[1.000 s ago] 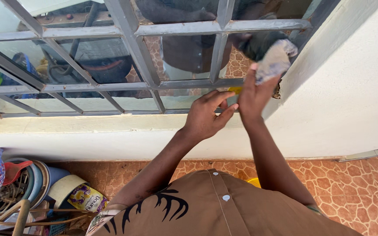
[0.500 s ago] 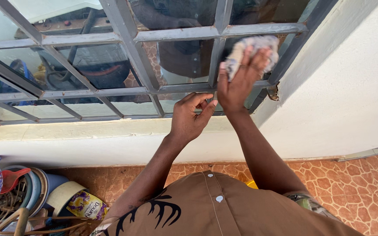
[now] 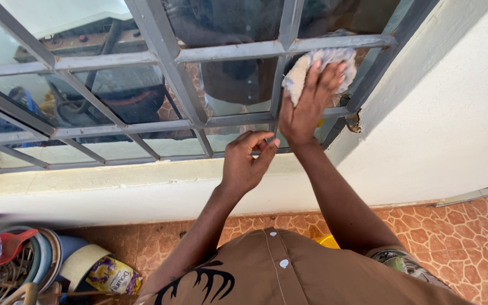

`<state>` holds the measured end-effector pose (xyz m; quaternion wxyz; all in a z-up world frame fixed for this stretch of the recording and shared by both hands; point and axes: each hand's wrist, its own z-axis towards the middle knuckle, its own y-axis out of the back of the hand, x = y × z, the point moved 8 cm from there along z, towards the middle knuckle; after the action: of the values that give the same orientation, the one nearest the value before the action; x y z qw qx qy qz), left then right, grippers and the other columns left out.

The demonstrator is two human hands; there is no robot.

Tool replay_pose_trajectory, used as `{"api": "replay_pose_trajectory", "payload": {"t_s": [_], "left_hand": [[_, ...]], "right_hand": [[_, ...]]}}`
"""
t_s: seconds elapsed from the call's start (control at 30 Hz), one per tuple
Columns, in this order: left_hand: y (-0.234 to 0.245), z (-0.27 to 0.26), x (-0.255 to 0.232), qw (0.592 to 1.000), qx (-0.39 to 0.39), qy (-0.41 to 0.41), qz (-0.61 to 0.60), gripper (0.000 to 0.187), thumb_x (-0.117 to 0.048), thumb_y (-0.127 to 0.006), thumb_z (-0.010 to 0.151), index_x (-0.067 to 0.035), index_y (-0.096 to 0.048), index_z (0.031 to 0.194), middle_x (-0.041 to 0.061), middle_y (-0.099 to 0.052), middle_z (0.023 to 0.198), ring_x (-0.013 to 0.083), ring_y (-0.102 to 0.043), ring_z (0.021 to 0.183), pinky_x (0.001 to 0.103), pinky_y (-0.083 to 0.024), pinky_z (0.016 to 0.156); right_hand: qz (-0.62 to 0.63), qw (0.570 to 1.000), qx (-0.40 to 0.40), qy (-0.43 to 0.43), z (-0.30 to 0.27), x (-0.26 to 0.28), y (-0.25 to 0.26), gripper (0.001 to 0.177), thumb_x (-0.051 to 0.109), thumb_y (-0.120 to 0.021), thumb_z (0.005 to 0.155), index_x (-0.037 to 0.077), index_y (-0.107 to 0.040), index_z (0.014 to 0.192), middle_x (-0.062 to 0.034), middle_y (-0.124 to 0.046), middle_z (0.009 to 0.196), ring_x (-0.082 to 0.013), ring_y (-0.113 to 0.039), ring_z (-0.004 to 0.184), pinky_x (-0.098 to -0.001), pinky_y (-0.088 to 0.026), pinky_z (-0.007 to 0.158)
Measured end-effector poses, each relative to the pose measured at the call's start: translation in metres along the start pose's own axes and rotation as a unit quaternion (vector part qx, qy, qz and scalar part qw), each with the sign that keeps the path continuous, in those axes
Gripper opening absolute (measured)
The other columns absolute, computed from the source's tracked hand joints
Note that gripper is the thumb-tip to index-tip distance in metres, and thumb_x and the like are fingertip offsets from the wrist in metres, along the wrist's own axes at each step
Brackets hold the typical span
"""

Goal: The person wipes a glass window pane with a cloth, moving the cloth in circular and horizontal motions across the surface.

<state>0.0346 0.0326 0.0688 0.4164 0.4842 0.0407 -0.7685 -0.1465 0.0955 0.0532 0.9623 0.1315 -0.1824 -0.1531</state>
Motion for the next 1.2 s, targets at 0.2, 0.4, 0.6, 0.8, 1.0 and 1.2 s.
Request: {"api": "replay_pose_trajectory", "payload": {"t_s": [0.2, 0.4, 0.6, 0.8, 1.0, 1.2], "left_hand": [[0.006, -0.001, -0.002, 1.0, 0.008, -0.006, 0.001, 0.027, -0.019, -0.073, 0.096, 0.001, -0.073, 0.114, 0.01, -0.073, 0.085, 0.0147, -0.071, 0.073, 0.029, -0.061, 0.066], [0.008, 0.001, 0.01, 1.0, 0.0, 0.016, -0.005, 0.028, -0.019, -0.074, 0.095, 0.002, -0.072, 0.114, 0.01, -0.073, 0.086, 0.0132, -0.071, 0.075, 0.029, -0.062, 0.068], [0.001, -0.001, 0.014, 0.999, 0.027, 0.027, -0.014, 0.029, -0.02, -0.073, 0.096, 0.002, -0.072, 0.115, 0.01, -0.072, 0.083, 0.013, -0.071, 0.074, 0.029, -0.063, 0.071], [0.009, 0.0, 0.014, 1.0, 0.011, 0.024, -0.015, 0.028, -0.019, -0.073, 0.096, 0.003, -0.072, 0.114, 0.01, -0.073, 0.086, 0.0123, -0.072, 0.076, 0.029, -0.064, 0.072], [-0.004, -0.001, 0.01, 0.999, 0.036, 0.021, -0.019, 0.028, -0.019, -0.073, 0.096, 0.002, -0.072, 0.115, 0.009, -0.073, 0.085, 0.0121, -0.072, 0.075, 0.029, -0.063, 0.071], [0.002, -0.004, 0.017, 1.0, 0.026, 0.011, -0.014, 0.027, -0.019, -0.073, 0.097, 0.002, -0.073, 0.114, 0.009, -0.072, 0.083, 0.012, -0.071, 0.074, 0.029, -0.063, 0.072]], "right_hand": [[0.043, 0.991, 0.122, 0.041, -0.069, 0.017, -0.014, 0.075, 0.035, -0.062, 0.099, -0.002, -0.035, 0.158, -0.0311, -0.023, 0.165, -0.051, -0.012, 0.157, -0.0651, -0.008, 0.127], [0.036, 0.998, 0.055, 0.012, -0.029, 0.018, -0.004, 0.07, 0.024, -0.056, 0.101, -0.006, -0.032, 0.16, -0.0347, -0.019, 0.167, -0.0524, -0.008, 0.159, -0.064, -0.004, 0.13], [-0.016, 0.997, 0.064, 0.035, -0.03, 0.014, -0.021, 0.065, 0.024, -0.056, 0.101, -0.001, -0.037, 0.158, -0.0294, -0.024, 0.167, -0.0497, -0.013, 0.16, -0.0627, -0.006, 0.132], [0.04, 0.995, 0.086, 0.028, -0.055, 0.017, -0.009, 0.069, 0.026, -0.057, 0.102, -0.007, -0.035, 0.158, -0.0348, -0.021, 0.166, -0.0533, -0.011, 0.158, -0.0638, -0.004, 0.128], [-0.007, 0.998, 0.053, 0.034, -0.021, 0.018, -0.018, 0.068, 0.024, -0.054, 0.102, -0.004, -0.034, 0.161, -0.0309, -0.023, 0.169, -0.0493, -0.01, 0.161, -0.0636, -0.004, 0.132], [0.028, 0.992, 0.101, 0.066, -0.065, 0.025, -0.009, 0.072, 0.032, -0.06, 0.102, -0.006, -0.034, 0.158, -0.0343, -0.024, 0.164, -0.0509, -0.012, 0.156, -0.0645, -0.004, 0.126]]}}
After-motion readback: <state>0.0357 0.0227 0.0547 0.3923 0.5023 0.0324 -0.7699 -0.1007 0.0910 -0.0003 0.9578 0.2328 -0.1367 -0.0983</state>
